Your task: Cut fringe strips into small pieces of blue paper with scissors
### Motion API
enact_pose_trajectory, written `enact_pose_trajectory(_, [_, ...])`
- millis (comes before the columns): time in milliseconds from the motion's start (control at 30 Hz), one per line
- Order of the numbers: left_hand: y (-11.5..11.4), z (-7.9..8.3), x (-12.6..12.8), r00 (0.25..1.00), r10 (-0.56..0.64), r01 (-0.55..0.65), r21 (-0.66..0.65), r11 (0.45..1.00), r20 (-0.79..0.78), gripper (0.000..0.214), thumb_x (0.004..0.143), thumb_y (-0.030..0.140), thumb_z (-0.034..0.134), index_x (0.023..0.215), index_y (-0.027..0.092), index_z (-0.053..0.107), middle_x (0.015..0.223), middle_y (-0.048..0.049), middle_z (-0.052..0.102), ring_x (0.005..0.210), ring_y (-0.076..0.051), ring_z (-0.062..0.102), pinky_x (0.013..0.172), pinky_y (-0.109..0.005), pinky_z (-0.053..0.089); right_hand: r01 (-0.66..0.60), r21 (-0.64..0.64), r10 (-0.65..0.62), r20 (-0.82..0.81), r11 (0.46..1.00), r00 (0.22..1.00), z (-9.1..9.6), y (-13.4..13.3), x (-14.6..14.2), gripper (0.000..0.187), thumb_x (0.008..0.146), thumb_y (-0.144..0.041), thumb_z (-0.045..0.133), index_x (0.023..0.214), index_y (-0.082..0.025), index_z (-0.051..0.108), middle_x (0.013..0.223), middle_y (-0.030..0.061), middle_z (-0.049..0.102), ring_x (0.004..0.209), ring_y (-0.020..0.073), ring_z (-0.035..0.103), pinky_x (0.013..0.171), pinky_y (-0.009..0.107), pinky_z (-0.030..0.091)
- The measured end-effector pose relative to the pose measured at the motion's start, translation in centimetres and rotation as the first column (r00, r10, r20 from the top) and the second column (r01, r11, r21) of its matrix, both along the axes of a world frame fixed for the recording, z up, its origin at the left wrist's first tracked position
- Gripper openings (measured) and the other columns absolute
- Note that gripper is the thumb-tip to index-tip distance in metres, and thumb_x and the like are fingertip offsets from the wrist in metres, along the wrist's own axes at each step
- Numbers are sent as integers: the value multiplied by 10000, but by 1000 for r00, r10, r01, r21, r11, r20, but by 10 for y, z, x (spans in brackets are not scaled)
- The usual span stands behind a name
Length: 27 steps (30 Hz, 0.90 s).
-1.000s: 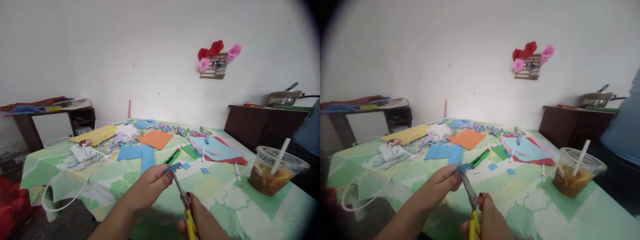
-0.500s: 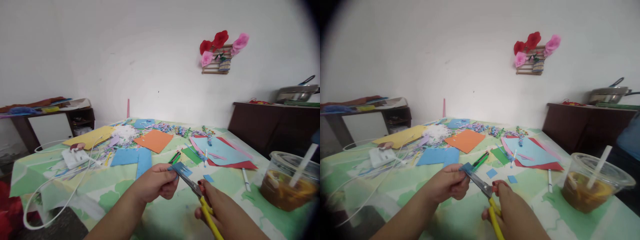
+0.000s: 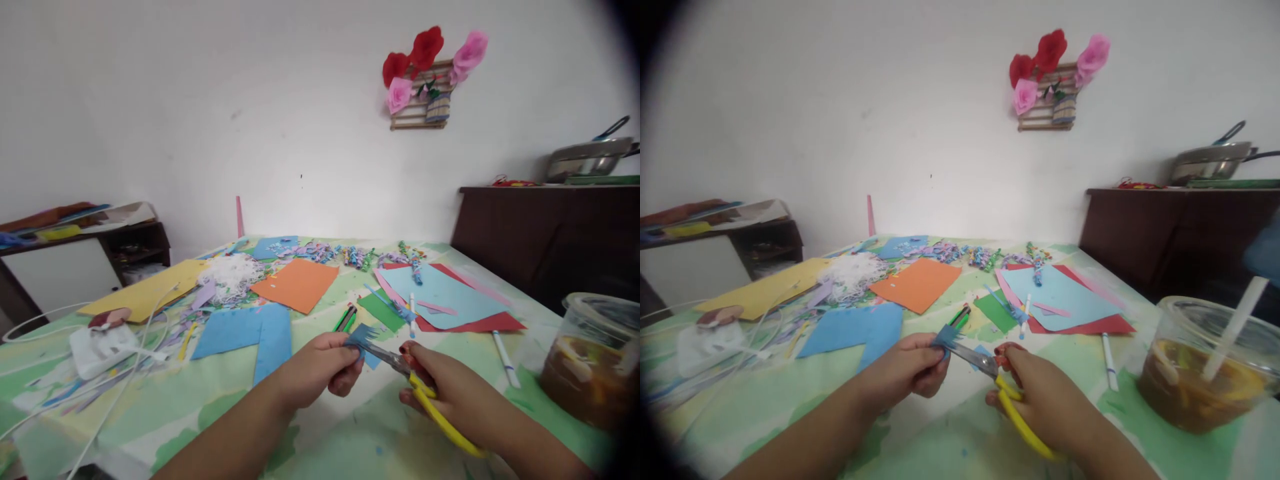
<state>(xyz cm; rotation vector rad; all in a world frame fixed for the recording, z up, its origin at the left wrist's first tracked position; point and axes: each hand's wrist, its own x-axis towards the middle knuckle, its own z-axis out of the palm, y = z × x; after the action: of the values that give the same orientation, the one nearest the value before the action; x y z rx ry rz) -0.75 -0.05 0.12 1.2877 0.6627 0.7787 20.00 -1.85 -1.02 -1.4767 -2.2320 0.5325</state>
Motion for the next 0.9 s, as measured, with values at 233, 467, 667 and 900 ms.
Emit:
enact_pose_trajectory(233, [1,-11,-3,998,65,-65,43,997,-12,229,736,323,481,592,161,407,428,83,328,397,-44,238,410,-195,170,-24,-20,25,40,1000,999,-3,-5,4,297,669,-291,581,915,-237,423,926,31,543,794,209,512,681,293,386])
enact_pose_trajectory(467, [-6,-11,-2,885,318,-72,575,815,-340,238,807,267,350,593,172,396,543,44,357,503,-92,316,487,-212,263,-43,-45,43,9,998,999,-9,-12,1,381,695,-299,555,1035,-219,403,1041,69,519,915,242,496,778,351,378])
enact_pose_trajectory(667, [-7,-16,1,803,386,84,728,681,-454,189,809,194,318,686,168,459,651,4,480,612,-128,433,578,-229,316,-72,-54,74,39,996,996,-7,-14,-2,359,652,-229,557,987,-200,430,943,57,546,814,220,510,708,334,398])
enact_pose_trajectory(900, [-14,-17,6,831,359,19,666,745,-426,197,810,174,311,644,175,418,576,37,408,532,-103,387,525,-206,309,-58,-47,61,62,997,996,-7,-15,-2,411,646,-241,558,1031,-185,427,1009,88,532,879,239,502,754,353,392])
